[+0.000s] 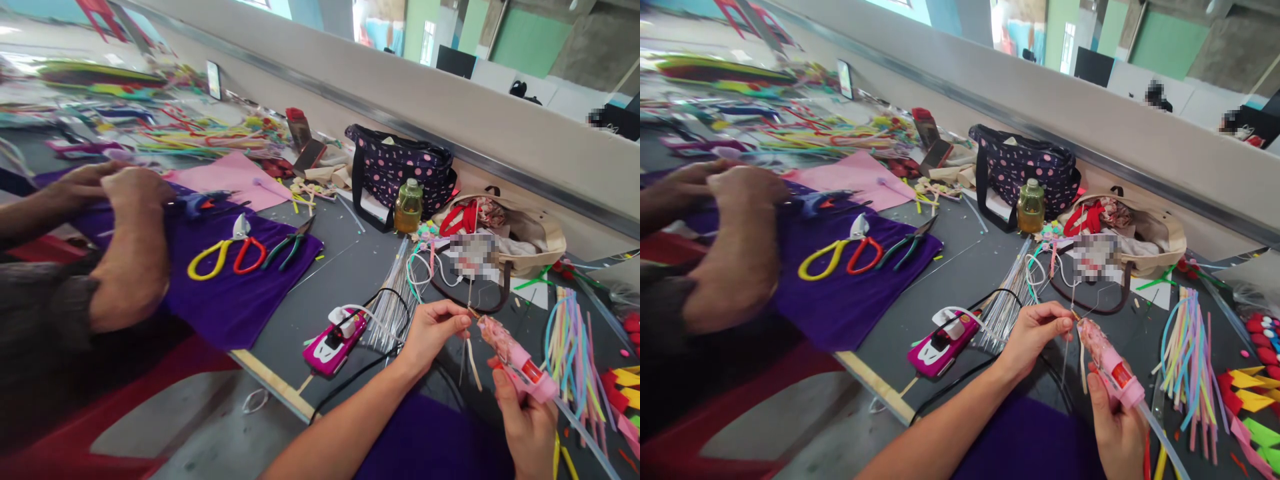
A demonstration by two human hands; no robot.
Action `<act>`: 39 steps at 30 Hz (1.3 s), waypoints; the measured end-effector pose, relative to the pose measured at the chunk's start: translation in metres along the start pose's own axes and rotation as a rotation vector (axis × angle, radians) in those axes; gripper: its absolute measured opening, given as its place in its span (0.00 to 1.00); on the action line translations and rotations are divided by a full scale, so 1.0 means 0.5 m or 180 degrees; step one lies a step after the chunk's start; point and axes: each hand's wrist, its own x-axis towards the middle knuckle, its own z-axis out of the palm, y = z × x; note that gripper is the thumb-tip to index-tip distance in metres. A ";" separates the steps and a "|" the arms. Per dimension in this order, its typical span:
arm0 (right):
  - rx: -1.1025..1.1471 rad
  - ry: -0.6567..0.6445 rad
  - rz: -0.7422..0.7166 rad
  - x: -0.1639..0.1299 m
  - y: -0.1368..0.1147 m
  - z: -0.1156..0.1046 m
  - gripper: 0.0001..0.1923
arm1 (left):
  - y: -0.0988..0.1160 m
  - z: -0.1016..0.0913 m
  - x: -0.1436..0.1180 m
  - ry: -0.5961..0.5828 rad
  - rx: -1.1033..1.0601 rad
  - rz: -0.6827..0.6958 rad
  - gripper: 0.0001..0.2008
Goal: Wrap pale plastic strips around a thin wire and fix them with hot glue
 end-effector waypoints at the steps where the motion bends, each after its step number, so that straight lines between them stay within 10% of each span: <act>1: -0.0007 -0.0003 -0.0034 0.000 0.000 0.000 0.25 | 0.000 0.000 0.000 -0.0003 0.0012 0.0028 0.12; 39: -0.0190 -0.0207 -0.0331 0.005 0.030 -0.005 0.23 | -0.005 -0.004 -0.002 -0.0035 0.0371 0.0437 0.08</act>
